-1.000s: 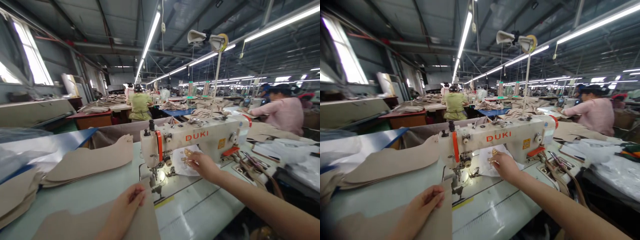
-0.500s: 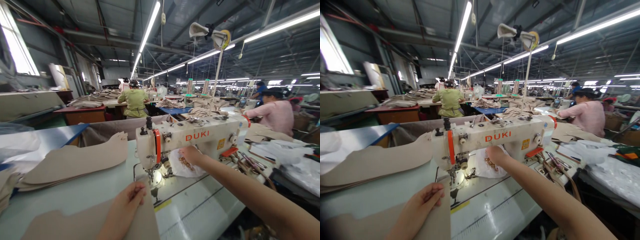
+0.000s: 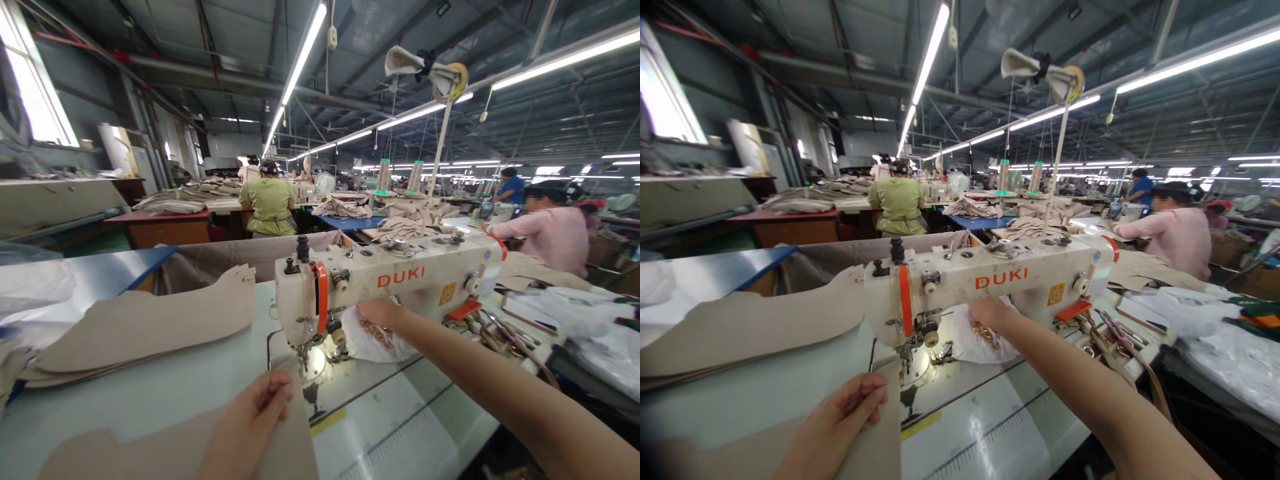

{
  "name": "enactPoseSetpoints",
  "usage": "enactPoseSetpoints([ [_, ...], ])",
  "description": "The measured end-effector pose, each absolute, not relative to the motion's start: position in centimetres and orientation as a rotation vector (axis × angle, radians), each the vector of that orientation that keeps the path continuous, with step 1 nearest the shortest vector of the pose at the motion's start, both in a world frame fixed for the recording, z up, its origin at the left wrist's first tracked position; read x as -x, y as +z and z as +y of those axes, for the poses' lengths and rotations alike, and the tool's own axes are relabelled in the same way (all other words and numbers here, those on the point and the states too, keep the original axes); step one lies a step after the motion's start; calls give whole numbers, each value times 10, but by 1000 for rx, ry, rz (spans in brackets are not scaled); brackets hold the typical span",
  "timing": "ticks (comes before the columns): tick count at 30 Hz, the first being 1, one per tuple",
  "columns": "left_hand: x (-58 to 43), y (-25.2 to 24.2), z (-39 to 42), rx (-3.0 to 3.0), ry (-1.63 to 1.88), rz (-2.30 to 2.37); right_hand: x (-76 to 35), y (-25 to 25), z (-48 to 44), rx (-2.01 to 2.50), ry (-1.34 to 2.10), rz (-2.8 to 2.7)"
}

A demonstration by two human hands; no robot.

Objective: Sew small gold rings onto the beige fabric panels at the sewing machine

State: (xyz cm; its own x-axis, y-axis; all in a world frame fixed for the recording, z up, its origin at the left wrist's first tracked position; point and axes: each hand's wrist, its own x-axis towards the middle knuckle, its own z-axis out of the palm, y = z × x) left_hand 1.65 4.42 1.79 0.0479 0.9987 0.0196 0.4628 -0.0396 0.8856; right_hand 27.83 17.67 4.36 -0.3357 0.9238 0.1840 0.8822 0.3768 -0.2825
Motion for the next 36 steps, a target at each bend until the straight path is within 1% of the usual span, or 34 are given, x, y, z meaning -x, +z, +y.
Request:
enactPoseSetpoints([
  [8, -18, 18, 42, -1548, 990, 1436, -291, 51, 146, 1519, 543, -1971],
  [13, -23, 23, 34, -1471, 1019, 1337, -283, 53, 96, 1338, 948, -1790],
  [17, -25, 24, 30, -1395, 1050, 1249, -258, 43, 60, 1179, 1214, -1686],
  [24, -25, 27, 24, -1346, 1047, 1209, -215, 32, 43, 908, 1701, -1242],
  [26, -25, 26, 24, -1349, 1055, 1209, -210, 31, 45, 853, 1717, -1237],
  [32, -23, 20, 28, -1362, 1083, 1243, -201, 14, 54, 831, 1512, -1317],
  [36, -20, 17, 28, -1447, 1106, 1264, -198, 5, 56, 823, 1458, -1349],
])
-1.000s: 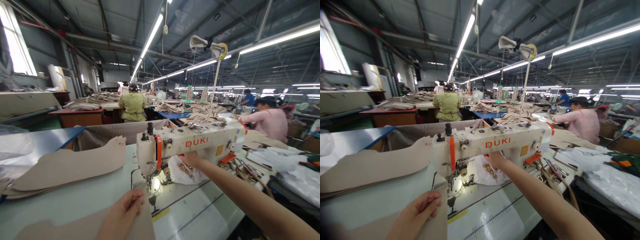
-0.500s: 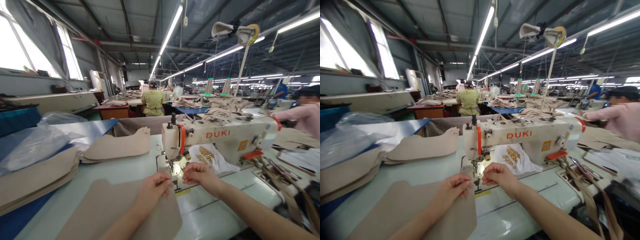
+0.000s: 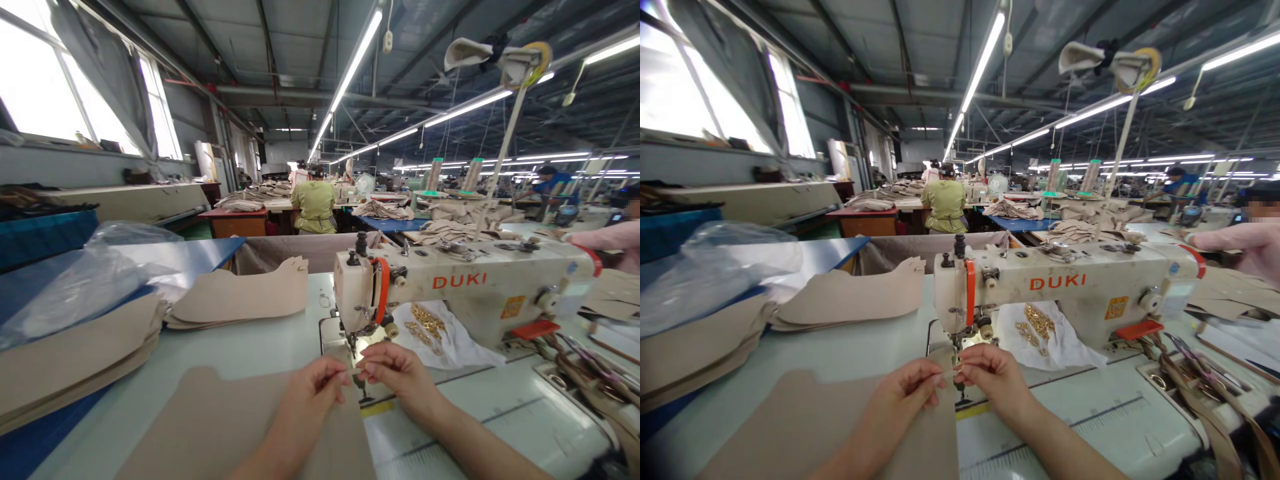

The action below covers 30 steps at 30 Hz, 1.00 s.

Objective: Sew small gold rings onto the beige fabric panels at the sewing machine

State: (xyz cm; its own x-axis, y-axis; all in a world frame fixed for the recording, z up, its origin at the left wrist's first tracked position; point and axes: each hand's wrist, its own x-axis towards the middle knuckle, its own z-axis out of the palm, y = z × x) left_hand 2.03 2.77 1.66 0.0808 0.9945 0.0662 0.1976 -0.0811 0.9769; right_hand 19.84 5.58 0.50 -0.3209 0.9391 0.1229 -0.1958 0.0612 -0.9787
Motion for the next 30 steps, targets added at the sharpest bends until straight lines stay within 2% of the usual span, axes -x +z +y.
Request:
enactPoseSetpoints([
  [13, -17, 18, 25, -1588, 1050, 1277, -201, 2, 51, 851, 1413, -1412],
  [24, -25, 22, 27, -1286, 998, 1106, -200, 6, 46, 850, 1754, -1215],
  [30, -24, 21, 29, -1164, 1093, 1116, -194, 6, 42, 885, 1388, -1403],
])
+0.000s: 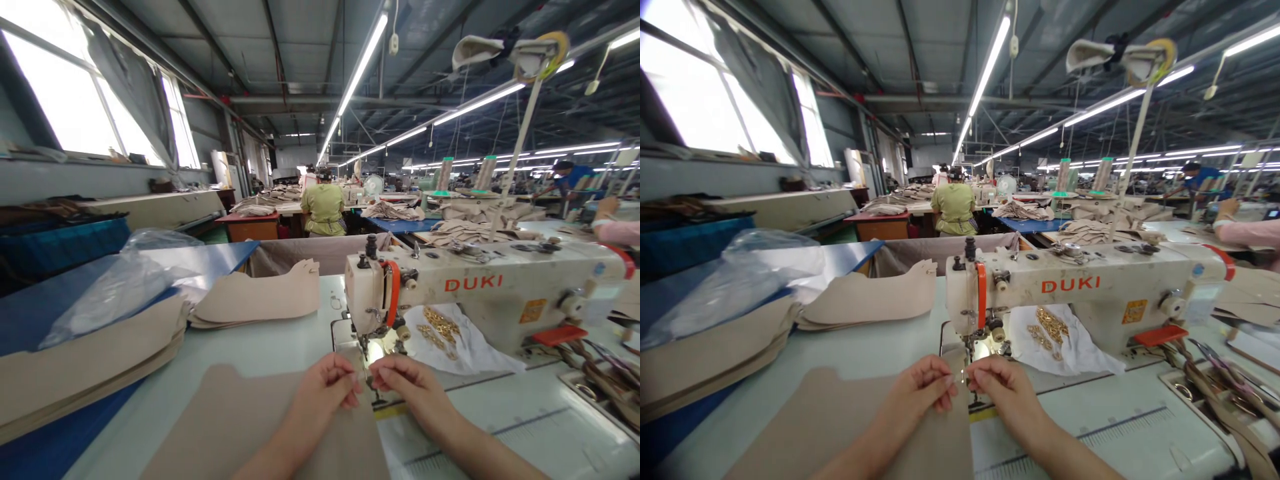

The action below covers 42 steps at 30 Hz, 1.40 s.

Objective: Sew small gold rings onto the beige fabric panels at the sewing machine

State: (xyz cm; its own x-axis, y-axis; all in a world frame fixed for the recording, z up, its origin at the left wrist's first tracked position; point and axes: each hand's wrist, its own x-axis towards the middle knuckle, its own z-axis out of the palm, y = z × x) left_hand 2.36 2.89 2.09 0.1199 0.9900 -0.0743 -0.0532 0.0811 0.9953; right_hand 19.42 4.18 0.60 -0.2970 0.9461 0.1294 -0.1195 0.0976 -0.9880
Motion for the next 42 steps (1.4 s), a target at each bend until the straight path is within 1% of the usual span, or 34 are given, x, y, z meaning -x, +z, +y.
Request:
enactPoseSetpoints([
  [2, -23, 20, 29, -1182, 1101, 1127, -190, 6, 42, 878, 1372, -1462],
  [6, -22, 19, 27, -1210, 1101, 1113, -181, 6, 45, 838, 1504, -1432],
  [13, -18, 23, 25, -899, 1041, 1023, -180, 4, 44, 822, 1655, -1204],
  [22, -22, 32, 24, -1083, 922, 1094, -179, 1, 44, 797, 1674, -1224],
  [27, -18, 25, 28, -1313, 940, 1177, -178, 4, 36, 757, 1588, -1343],
  [33, -18, 17, 27, -1454, 1046, 1202, -178, 12, 23, 867, 1243, -1602],
  [42, -21, 24, 25, -1318, 1166, 1097, -180, 11, 26, 737, 1184, -1522],
])
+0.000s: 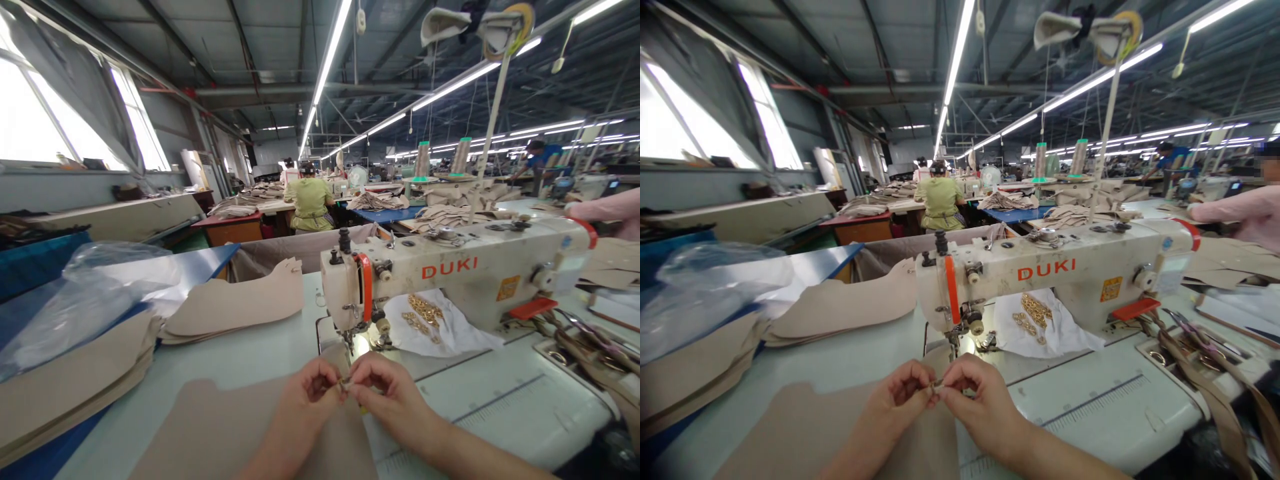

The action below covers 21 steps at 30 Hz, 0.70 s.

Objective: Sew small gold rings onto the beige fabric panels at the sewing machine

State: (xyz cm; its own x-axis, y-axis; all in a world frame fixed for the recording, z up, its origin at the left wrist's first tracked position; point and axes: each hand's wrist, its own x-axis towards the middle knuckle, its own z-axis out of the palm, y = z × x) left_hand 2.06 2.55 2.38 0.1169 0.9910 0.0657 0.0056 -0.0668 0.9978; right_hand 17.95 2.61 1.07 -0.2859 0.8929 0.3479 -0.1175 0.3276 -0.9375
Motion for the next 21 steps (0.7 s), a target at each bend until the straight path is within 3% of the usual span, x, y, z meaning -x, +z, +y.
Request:
enactPoseSetpoints([
  [11, -25, 30, 26, -1089, 1200, 1086, -171, 3, 36, 709, 1325, -1236],
  [21, -24, 22, 19, -1252, 1207, 1145, -172, 4, 33, 794, 1382, -1198],
])
